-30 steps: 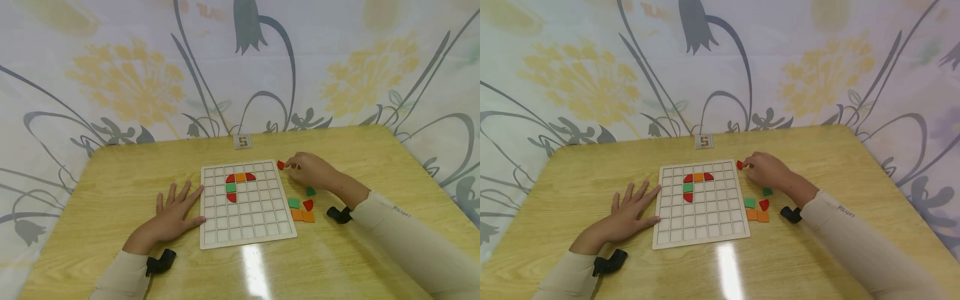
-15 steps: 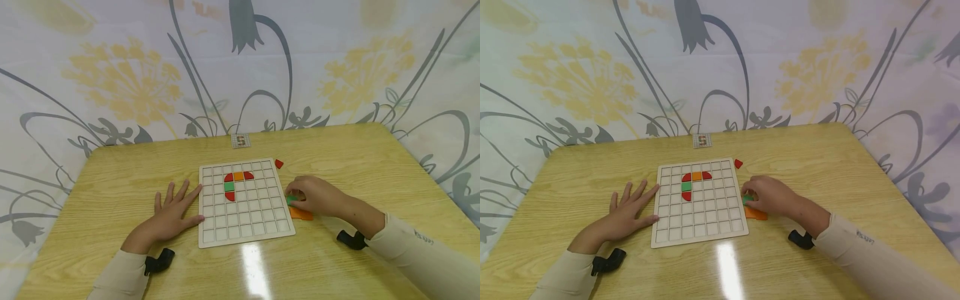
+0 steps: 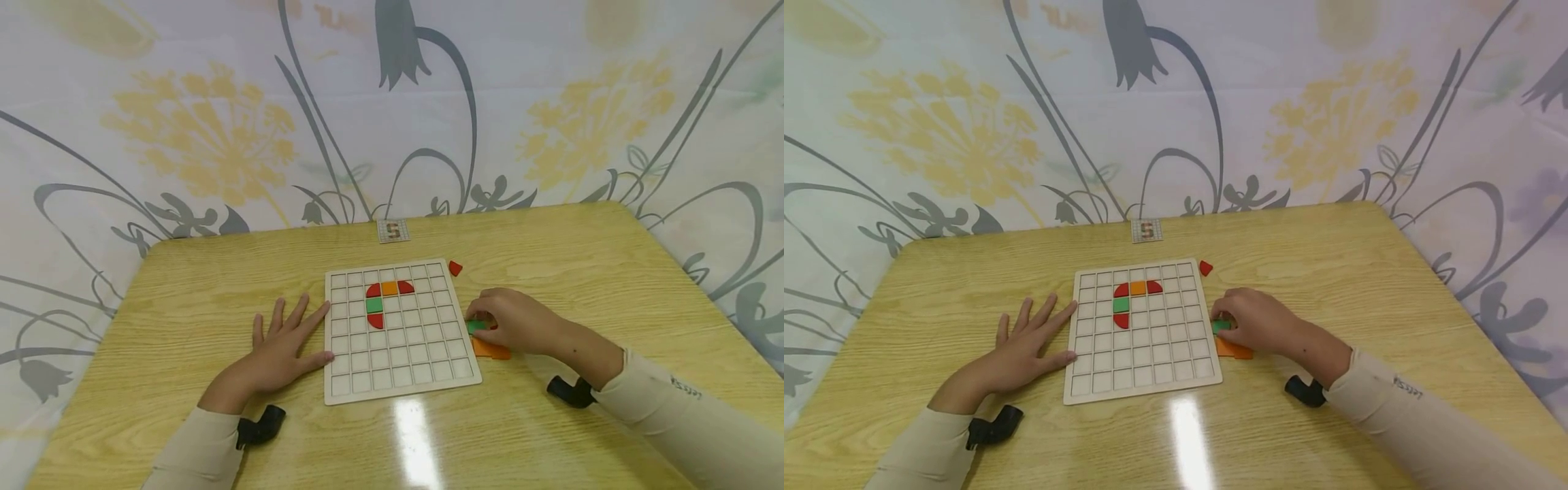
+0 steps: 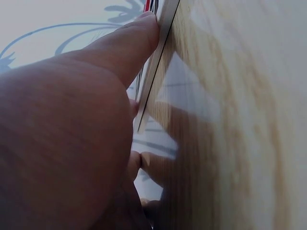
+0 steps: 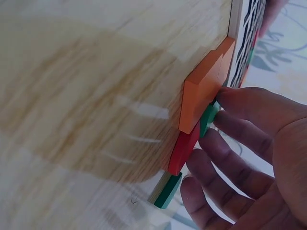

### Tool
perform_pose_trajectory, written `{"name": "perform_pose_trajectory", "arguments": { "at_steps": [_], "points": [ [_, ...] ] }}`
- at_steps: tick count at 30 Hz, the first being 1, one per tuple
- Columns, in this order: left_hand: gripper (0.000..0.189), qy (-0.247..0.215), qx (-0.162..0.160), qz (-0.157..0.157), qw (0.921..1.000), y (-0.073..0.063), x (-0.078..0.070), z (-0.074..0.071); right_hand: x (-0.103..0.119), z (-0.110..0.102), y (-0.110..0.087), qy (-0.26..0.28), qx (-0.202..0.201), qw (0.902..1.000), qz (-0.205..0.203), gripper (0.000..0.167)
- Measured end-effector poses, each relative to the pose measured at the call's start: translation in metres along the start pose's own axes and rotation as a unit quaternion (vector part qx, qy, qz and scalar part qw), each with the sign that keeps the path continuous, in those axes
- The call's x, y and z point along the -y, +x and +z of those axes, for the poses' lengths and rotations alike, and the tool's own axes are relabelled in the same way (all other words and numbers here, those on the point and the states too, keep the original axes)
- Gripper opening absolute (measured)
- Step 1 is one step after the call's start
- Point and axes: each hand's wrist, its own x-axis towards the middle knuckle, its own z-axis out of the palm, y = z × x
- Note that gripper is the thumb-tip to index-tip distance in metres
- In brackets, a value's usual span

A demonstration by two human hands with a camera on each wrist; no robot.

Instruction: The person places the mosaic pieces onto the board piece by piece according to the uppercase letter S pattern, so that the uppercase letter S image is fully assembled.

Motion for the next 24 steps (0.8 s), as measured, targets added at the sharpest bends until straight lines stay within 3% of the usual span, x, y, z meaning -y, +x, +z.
{"name": "perform_pose_trajectory", "arguments": {
  "at_steps": [14,19,24],
  "points": [
    [0.083,0.003,-0.002,-0.001,1.0,0.001,0.003,0.002,0.001,-0.014,0.007,0.004,-0.021,0.9997,0.01,0.018],
    [0.083,0.002,-0.004,-0.001,1.0,0.002,0.004,0.002,0.011,-0.02,0.021,0.001,-0.033,0.9995,-0.002,0.021],
    [0.083,-0.002,-0.004,0.0,1.0,0.001,0.002,0.001,0.027,-0.013,0.038,-0.006,-0.026,0.9993,-0.027,0.021]
  ]
}}
